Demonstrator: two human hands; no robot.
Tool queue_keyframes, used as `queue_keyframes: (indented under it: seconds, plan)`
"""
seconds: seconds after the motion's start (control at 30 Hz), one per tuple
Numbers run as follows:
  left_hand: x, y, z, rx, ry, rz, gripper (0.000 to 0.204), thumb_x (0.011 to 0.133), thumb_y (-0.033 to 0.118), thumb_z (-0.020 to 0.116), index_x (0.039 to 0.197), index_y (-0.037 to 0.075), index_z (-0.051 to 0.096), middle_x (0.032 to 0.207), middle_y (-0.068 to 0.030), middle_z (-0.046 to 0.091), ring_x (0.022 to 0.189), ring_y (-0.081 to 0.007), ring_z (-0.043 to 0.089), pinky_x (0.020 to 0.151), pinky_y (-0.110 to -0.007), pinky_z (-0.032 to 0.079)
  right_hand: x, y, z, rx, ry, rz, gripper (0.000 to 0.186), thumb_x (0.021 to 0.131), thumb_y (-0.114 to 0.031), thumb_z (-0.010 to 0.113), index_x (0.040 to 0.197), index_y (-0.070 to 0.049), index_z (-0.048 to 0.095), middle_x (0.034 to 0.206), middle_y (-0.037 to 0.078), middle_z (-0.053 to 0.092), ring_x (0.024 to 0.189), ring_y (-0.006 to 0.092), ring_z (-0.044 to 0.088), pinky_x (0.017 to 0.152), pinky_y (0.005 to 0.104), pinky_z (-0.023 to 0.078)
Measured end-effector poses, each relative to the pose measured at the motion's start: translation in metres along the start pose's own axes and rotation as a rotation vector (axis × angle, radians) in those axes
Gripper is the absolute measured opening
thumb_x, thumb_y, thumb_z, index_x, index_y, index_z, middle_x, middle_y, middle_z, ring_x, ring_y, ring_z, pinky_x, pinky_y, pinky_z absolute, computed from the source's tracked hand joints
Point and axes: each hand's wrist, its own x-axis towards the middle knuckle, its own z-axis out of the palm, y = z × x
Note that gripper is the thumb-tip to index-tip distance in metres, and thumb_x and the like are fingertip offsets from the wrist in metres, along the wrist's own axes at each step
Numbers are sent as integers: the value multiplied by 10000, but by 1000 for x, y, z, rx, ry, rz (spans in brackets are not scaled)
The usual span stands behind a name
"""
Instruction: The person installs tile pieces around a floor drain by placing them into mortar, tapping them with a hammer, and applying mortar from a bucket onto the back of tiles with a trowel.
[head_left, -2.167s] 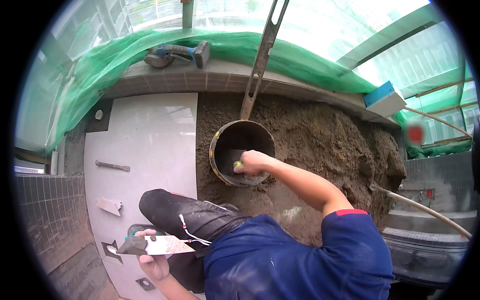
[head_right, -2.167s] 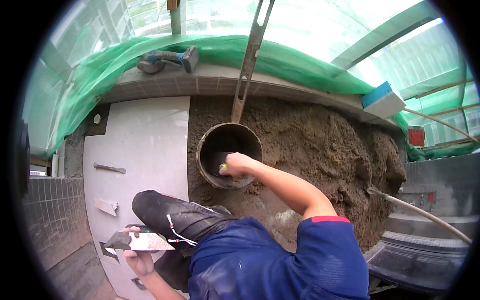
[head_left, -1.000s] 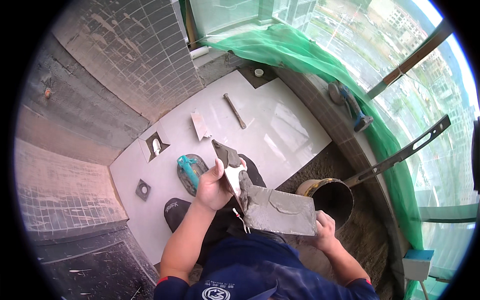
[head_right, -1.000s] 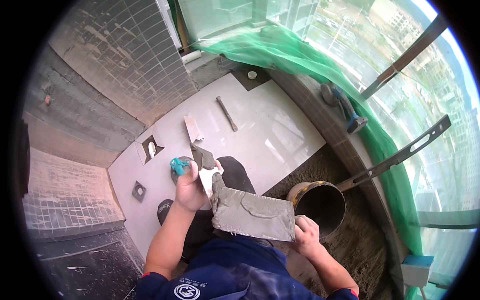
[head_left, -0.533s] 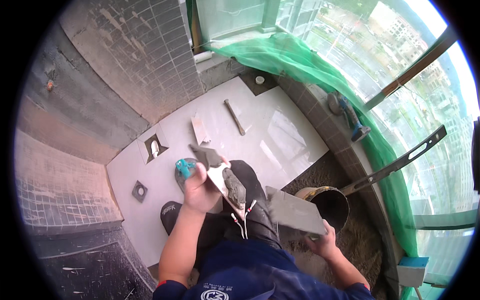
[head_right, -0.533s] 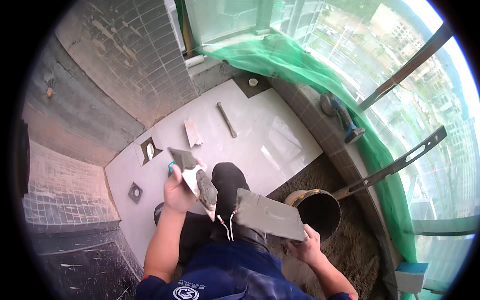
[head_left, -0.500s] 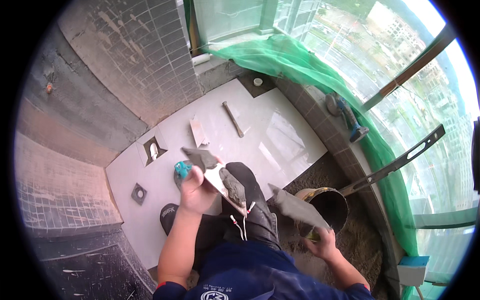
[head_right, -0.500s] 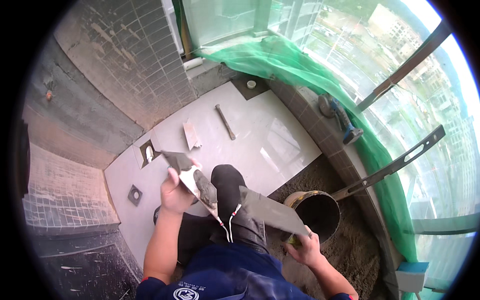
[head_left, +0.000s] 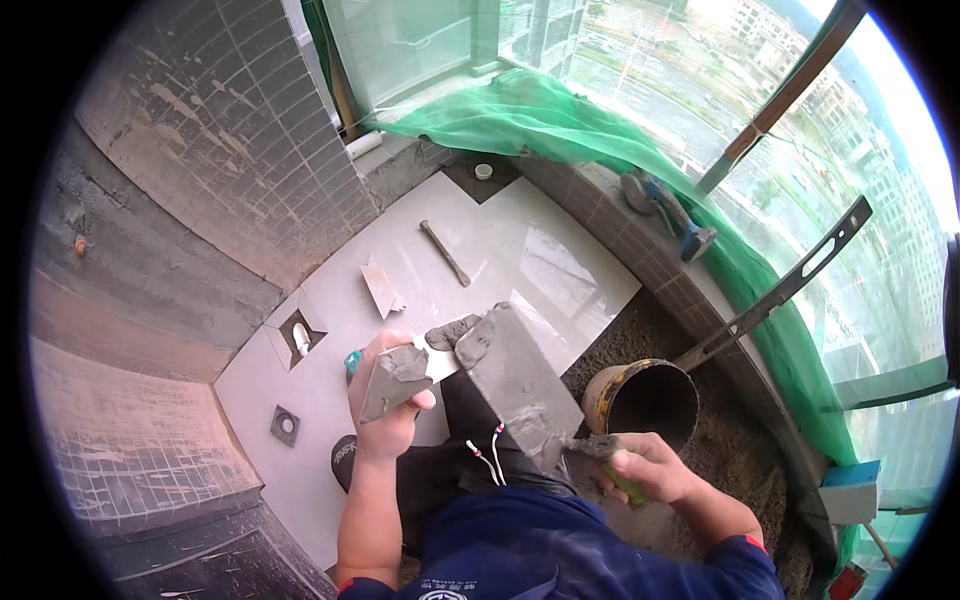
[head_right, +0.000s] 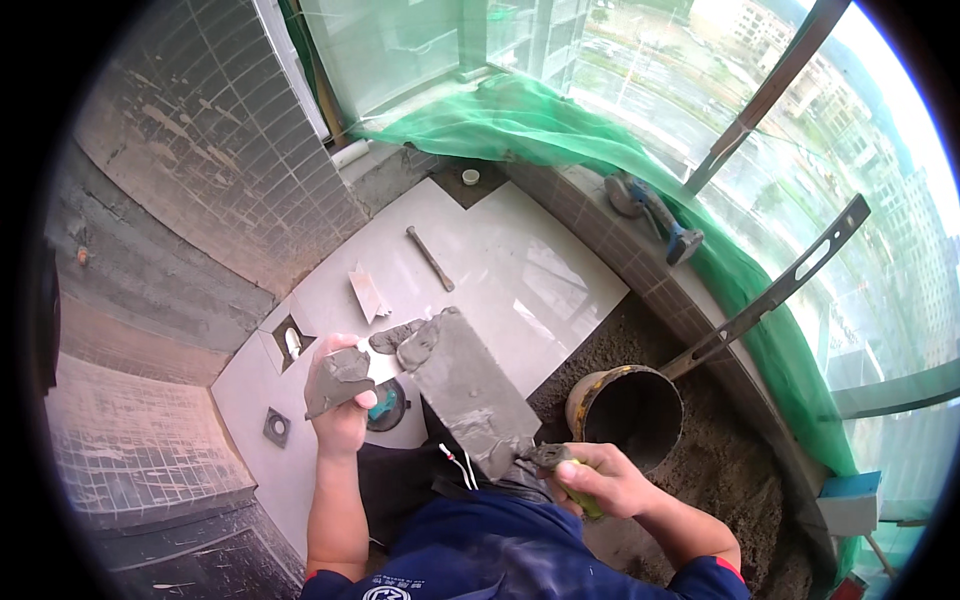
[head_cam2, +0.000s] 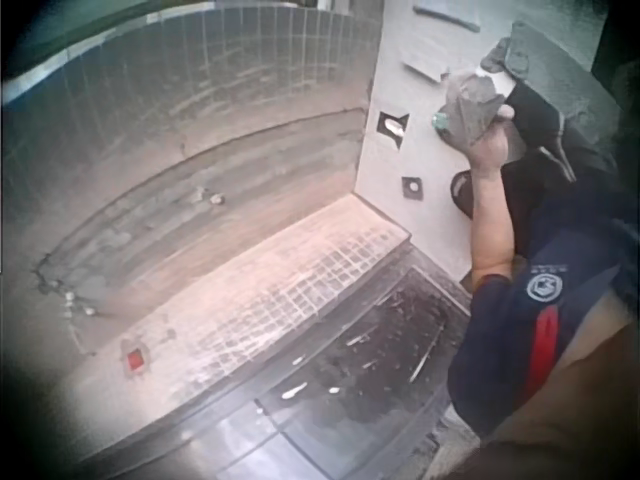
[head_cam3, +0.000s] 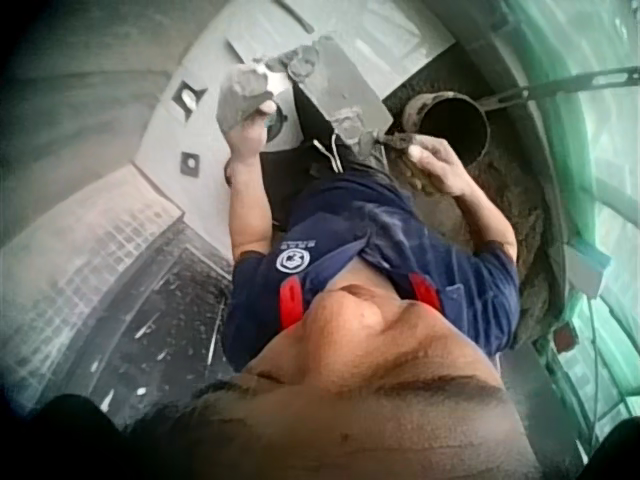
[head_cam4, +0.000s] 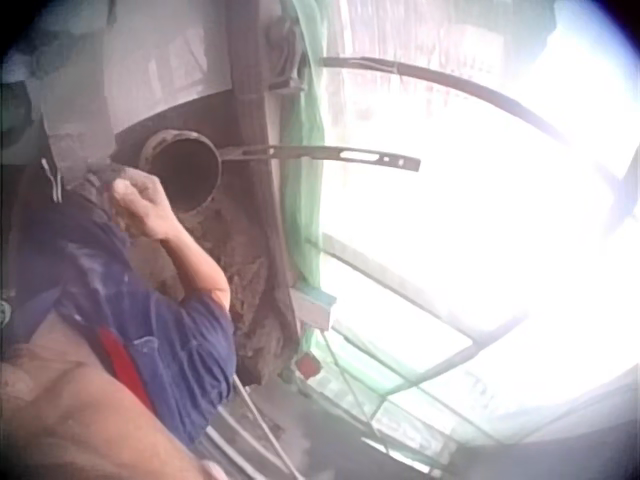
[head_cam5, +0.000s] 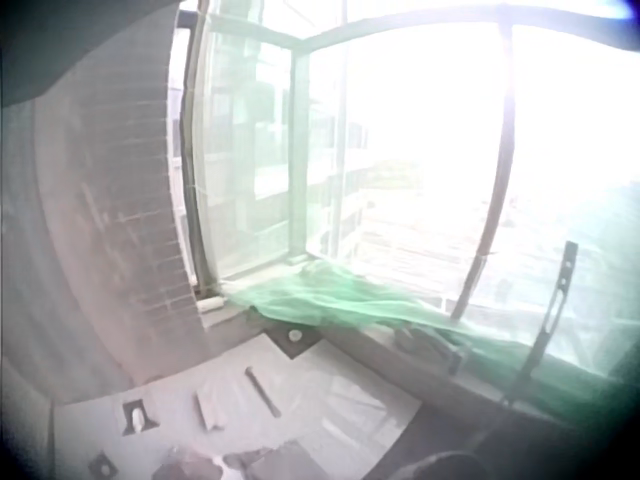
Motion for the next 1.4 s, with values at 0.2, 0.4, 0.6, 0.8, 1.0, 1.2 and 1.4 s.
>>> queue_keyframes:
  seconds: [0.2,0.4,0.6,0.8,1.0,1.2,1.4]
  plan:
    - [-11,-13,3,-198,172,-109,617,881,309,827,1318,-49,579,1113,-58,657,965,-134,613,909,-277,489,3,30,-8,-153,-45,-5,447,1070,-429,550,984,-1,645,719,15,595,640,91,546,595,267,418]
    - [-14,-16,-8,62,185,-57,678,836,359,860,1314,-23,567,1183,-52,623,1045,-150,596,930,-297,485,4,18,5,-130,2,-50,472,1065,-450,550,948,1,628,720,20,585,636,98,543,594,270,424]
    - [-19,-9,10,-75,149,-110,693,825,338,872,1320,-13,538,1197,-42,591,1077,-148,574,976,-298,458,30,23,14,-69,-72,-59,434,1079,-421,534,968,-10,616,722,15,580,647,88,534,598,268,430]
    - [-19,-21,-1,-89,227,-109,695,835,409,853,1296,-15,553,1216,-61,583,1084,-170,579,963,-313,470,20,37,-3,-163,-92,-44,444,1064,-436,558,898,-28,615,722,14,591,643,95,548,601,270,433]
    - [-8,-31,-15,-233,253,-75,645,900,310,802,1365,-30,510,1295,-68,535,1152,-194,577,1006,-334,479,-6,32,-27,-70,145,-13,484,1022,-482,613,996,0,640,699,34,591,600,119,557,574,288,443]
    - [-8,-37,-18,-244,65,-145,669,926,277,773,1443,17,437,1298,-42,526,1162,-174,581,1023,-344,505,-5,5,-21,-114,194,-92,512,1027,-488,602,1027,23,632,703,35,582,582,110,539,562,282,434]
    - [-17,-32,3,-127,78,26,637,864,302,840,1325,-31,555,1269,-75,571,1109,-166,574,968,-313,459,1,10,-13,-96,160,-32,525,1045,-507,569,991,9,642,708,16,593,601,94,549,567,271,430]
